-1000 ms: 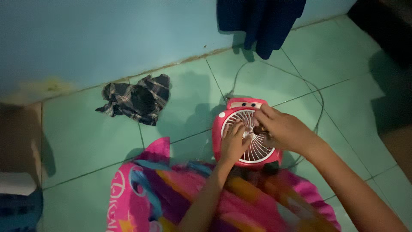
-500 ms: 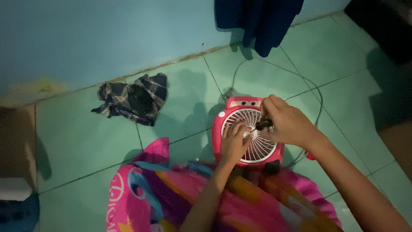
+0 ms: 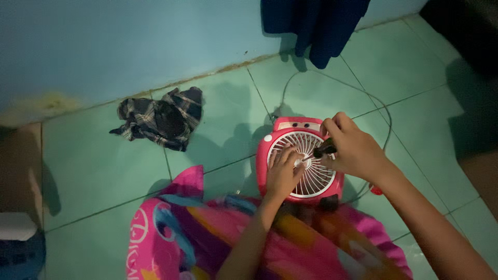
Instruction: The person uses a screwdriver to loosen and remove the central cap from the front grille of a pink electric fan. They hold the fan steady with one hand while turning the screwdriver with the other, then remove the cap by hand.
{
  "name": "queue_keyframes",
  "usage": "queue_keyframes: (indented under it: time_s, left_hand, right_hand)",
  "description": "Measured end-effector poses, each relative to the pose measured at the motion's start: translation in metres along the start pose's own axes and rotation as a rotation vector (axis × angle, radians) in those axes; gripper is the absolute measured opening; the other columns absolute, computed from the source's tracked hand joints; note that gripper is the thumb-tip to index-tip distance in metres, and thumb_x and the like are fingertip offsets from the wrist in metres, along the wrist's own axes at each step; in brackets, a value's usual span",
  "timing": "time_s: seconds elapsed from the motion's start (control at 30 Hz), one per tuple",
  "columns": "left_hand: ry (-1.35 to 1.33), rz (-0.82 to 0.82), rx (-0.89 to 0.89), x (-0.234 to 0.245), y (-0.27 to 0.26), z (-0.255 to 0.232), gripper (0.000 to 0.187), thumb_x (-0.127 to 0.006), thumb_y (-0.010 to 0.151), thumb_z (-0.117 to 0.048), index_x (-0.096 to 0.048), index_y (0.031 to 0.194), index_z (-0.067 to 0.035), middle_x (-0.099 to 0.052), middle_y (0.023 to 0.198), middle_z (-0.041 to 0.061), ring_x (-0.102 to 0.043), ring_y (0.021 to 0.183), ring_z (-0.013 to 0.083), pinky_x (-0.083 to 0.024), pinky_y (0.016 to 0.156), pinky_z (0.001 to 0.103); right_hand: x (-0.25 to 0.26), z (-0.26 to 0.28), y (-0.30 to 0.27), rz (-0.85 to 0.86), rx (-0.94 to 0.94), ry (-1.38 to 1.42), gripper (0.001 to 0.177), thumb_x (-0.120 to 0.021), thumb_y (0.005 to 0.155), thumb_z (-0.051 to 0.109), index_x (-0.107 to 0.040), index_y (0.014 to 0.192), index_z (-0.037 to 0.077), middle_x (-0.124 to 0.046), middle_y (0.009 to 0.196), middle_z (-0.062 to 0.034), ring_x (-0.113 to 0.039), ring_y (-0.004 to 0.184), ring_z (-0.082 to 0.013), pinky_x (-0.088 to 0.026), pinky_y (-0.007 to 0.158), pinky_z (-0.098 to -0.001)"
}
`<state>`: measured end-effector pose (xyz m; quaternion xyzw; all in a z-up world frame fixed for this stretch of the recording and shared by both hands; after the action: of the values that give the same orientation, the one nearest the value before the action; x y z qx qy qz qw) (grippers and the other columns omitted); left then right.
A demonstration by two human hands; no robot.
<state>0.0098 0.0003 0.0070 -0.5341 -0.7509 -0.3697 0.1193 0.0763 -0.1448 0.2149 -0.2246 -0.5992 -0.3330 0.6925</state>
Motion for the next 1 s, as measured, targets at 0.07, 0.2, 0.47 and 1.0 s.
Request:
queue_keyframes:
  time_s: [0.07, 0.2, 0.47, 1.0]
  left_hand:
    - [-0.016, -0.014, -0.007, 0.001, 0.0, 0.0, 0.028, -0.07, 0.095, -0.032, -0.07, 0.118, -0.016, -0.059, 0.144, 0.003, -0.047, 0.146, 0.0268, -0.028, 0.124, 0.05]
    - [-0.005, 0.011, -0.011, 0.001, 0.0, -0.001, 0.026, -0.07, 0.095, -0.03, -0.07, 0.117, -0.016, -0.058, 0.146, 0.004, -0.046, 0.146, 0.027, -0.026, 0.124, 0.051]
    - [0.023, 0.007, -0.027, 0.0, -0.001, 0.002, 0.029, -0.07, 0.094, -0.029, -0.069, 0.119, -0.015, -0.058, 0.142, 0.004, -0.047, 0.145, 0.0284, -0.027, 0.124, 0.051]
    - [0.057, 0.007, -0.02, -0.003, 0.0, 0.005, 0.027, -0.069, 0.095, -0.031, -0.07, 0.118, -0.015, -0.057, 0.144, 0.005, -0.047, 0.146, 0.0272, -0.026, 0.125, 0.05]
  right_hand:
    - [0.0, 0.005, 0.001, 0.063, -0.176, -0.154, 0.057, -0.078, 0.08, 0.049, -0.057, 0.119, 0.013, -0.066, 0.105, -0.0078, -0.071, 0.088, -0.028, -0.057, 0.066, -0.0399]
    - [0.006, 0.006, 0.006, 0.289, -0.293, -0.534, 0.044, -0.055, 0.106, 0.056, -0.055, 0.128, 0.018, -0.073, 0.09, -0.006, -0.075, 0.086, -0.0231, -0.058, 0.071, -0.0335]
    - [0.008, 0.016, 0.007, 0.053, 0.143, 0.068, 0.07, -0.086, 0.058, 0.018, -0.056, 0.12, 0.005, -0.057, 0.109, -0.0104, -0.06, 0.1, -0.0291, -0.055, 0.075, -0.0398]
    - [-0.049, -0.009, 0.002, 0.188, -0.38, 0.149, 0.039, -0.078, 0.09, 0.045, -0.074, 0.098, 0.008, -0.071, 0.074, -0.0167, -0.07, 0.07, -0.0329, -0.055, 0.067, -0.041]
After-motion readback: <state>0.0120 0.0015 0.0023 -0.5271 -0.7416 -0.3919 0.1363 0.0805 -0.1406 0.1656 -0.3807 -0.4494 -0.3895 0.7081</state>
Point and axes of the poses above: each hand's wrist, its own y-axis towards the middle knuckle, its own x-axis out of the back of the hand, z = x × y, the point moved 1 cm from there along y, towards the middle knuckle
